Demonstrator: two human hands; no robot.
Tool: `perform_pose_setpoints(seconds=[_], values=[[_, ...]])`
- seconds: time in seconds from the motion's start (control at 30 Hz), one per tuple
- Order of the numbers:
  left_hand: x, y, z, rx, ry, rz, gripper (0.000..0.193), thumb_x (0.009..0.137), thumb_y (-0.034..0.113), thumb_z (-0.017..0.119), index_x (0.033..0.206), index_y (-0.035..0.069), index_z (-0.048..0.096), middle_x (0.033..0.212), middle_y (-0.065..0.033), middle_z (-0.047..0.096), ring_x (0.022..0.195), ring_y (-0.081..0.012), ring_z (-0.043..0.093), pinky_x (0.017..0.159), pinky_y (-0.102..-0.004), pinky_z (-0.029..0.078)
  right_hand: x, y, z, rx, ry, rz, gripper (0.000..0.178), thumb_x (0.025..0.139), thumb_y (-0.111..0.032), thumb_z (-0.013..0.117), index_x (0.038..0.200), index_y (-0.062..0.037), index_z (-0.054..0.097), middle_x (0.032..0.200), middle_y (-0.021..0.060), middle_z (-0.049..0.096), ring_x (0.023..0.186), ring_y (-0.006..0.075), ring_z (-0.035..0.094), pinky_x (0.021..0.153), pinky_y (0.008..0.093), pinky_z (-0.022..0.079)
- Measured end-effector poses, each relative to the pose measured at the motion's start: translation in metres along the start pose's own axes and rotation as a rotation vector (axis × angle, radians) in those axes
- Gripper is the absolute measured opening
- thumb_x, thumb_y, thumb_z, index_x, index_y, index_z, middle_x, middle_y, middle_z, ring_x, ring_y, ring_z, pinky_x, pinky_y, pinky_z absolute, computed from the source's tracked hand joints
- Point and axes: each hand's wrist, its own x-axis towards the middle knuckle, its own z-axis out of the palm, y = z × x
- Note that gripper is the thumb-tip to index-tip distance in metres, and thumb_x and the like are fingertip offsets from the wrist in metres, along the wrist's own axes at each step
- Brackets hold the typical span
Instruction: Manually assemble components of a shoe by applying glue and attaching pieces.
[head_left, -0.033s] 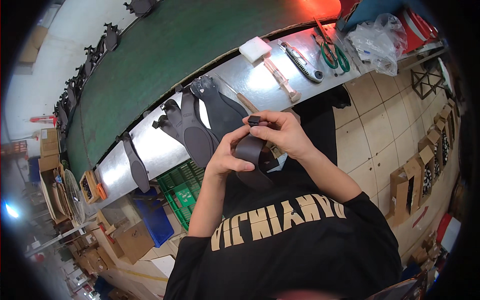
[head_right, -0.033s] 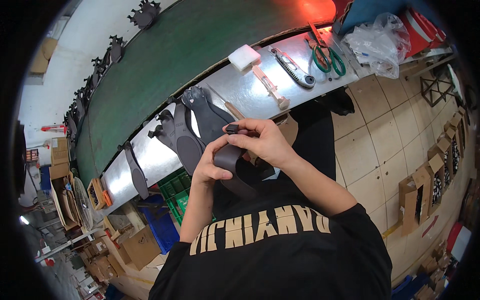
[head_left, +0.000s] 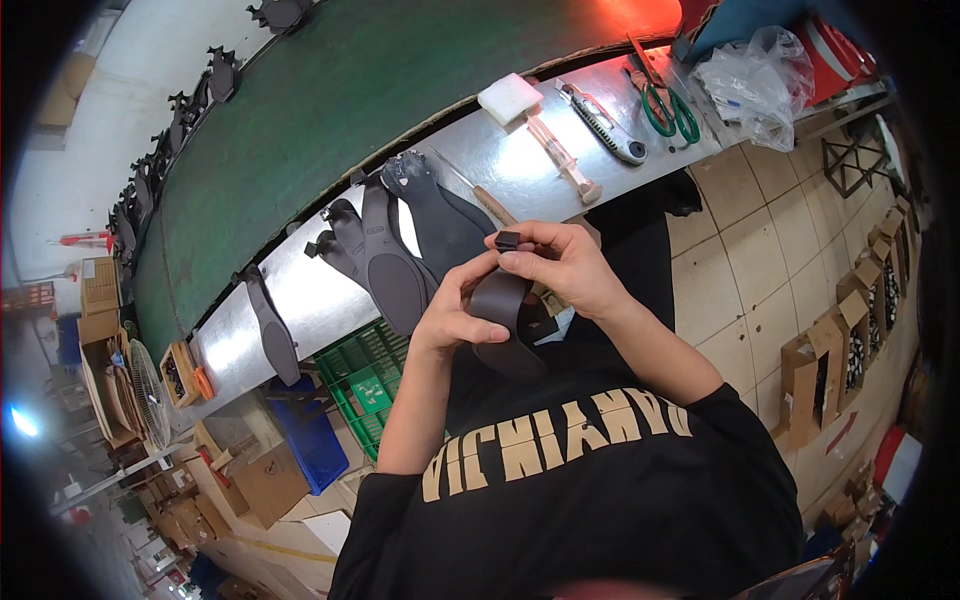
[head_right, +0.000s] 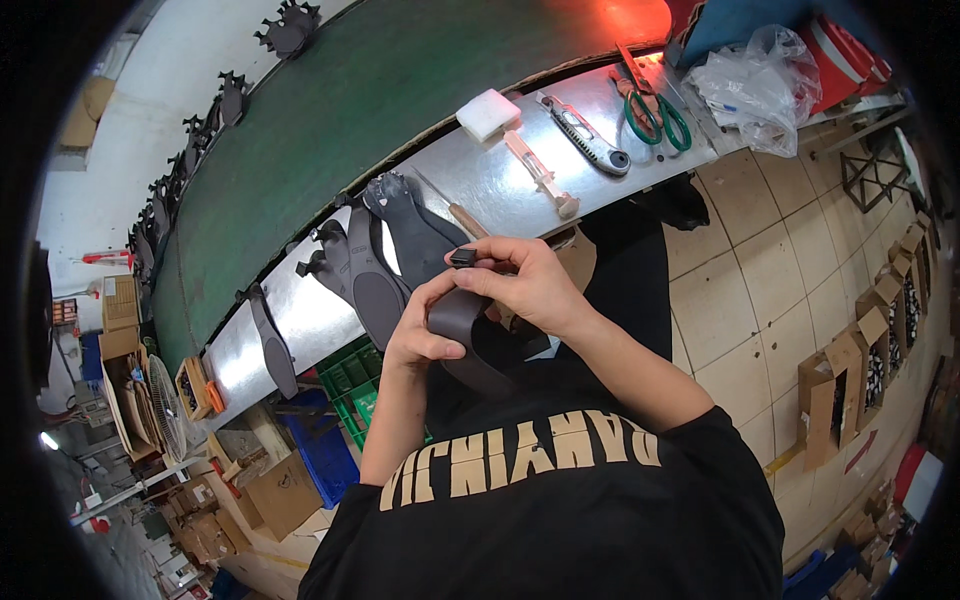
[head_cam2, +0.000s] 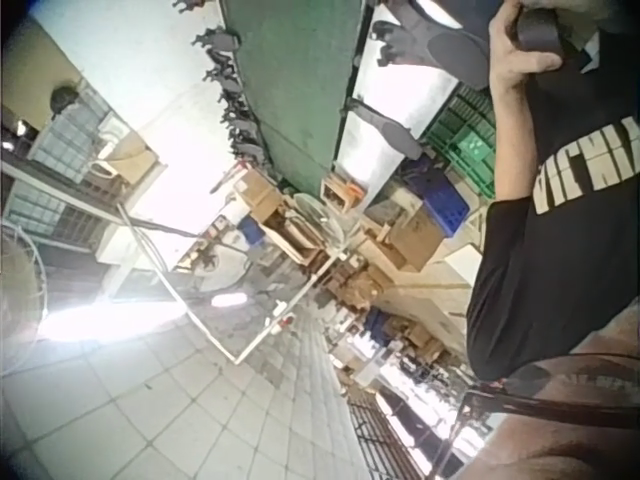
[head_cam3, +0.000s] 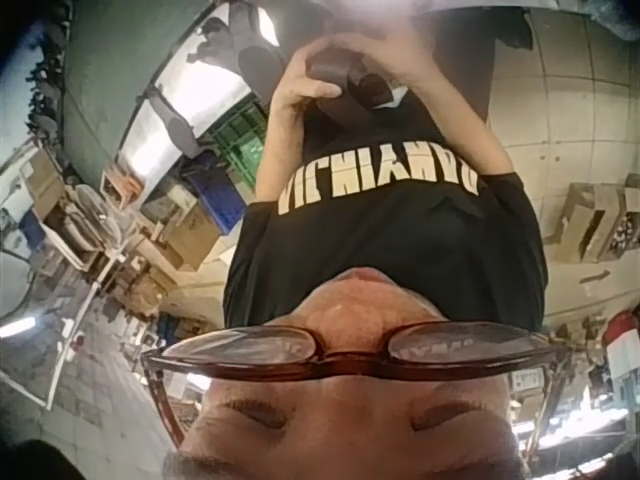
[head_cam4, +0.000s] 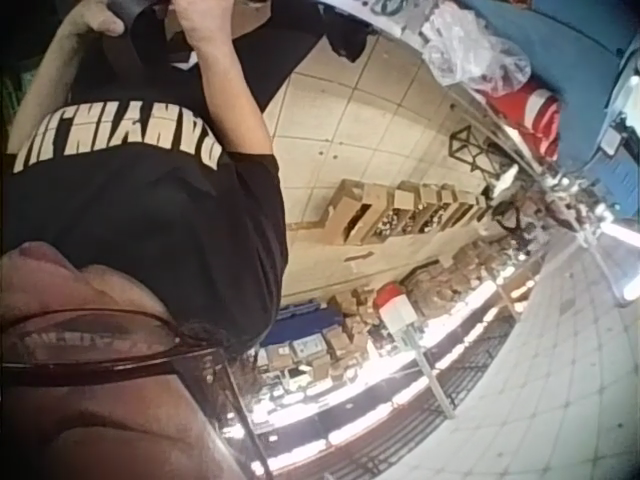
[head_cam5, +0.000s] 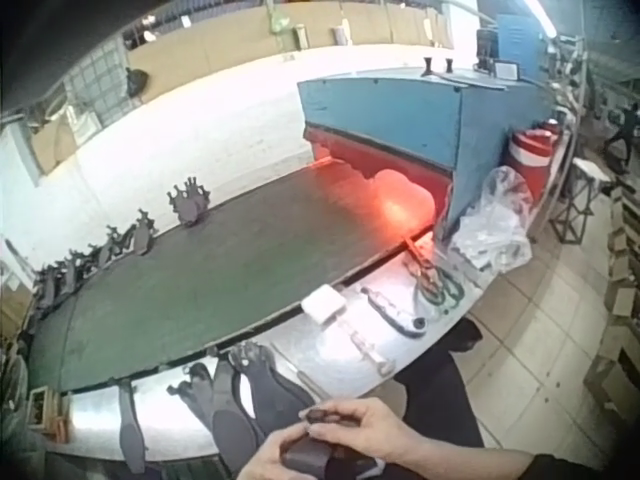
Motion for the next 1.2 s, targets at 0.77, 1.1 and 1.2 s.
perform_pose_setpoints(seconds=[0.77, 1.1, 1.2], values=[[0.000, -0.001, 0.011, 0.133, 0.137, 0.008, 0.091, 0.055, 0.022, 0.084, 0.135, -0.006, 0.051, 0.109, -0.0071, 0.063, 0.093, -0.0156, 0.064, 0.085, -0.0268, 0.051, 0.000, 0.003, -0.001, -0.119, 0.043, -0.150, 0.027, 0.087, -0.009, 0.072, 0.112, 0.0017, 0.070, 0.095, 0.0010, 0.068, 0.089, 0.0065, 0.061, 0.082, 0.0236, 0.051], [-0.003, -0.007, -0.002, -0.020, 0.043, -0.065, 0.090, 0.056, 0.013, 0.084, 0.138, -0.004, 0.051, 0.127, -0.0073, 0.060, 0.114, -0.0159, 0.058, 0.096, -0.0287, 0.047, 0.002, 0.006, -0.003, -0.331, 0.092, -0.218, 0.033, 0.082, -0.013, 0.077, 0.113, -0.0024, 0.071, 0.085, 0.0005, 0.064, 0.080, 0.0071, 0.058, 0.074, 0.0251, 0.052], [-0.002, -0.005, 0.003, 0.050, 0.060, -0.047, 0.089, 0.057, 0.013, 0.083, 0.138, -0.004, 0.051, 0.127, -0.0074, 0.060, 0.113, -0.0157, 0.058, 0.098, -0.0295, 0.046, -0.001, -0.002, -0.001, -0.431, 0.157, -0.281, 0.035, 0.080, -0.014, 0.078, 0.113, -0.0038, 0.071, 0.087, 0.0033, 0.067, 0.080, 0.0090, 0.060, 0.075, 0.0255, 0.051]])
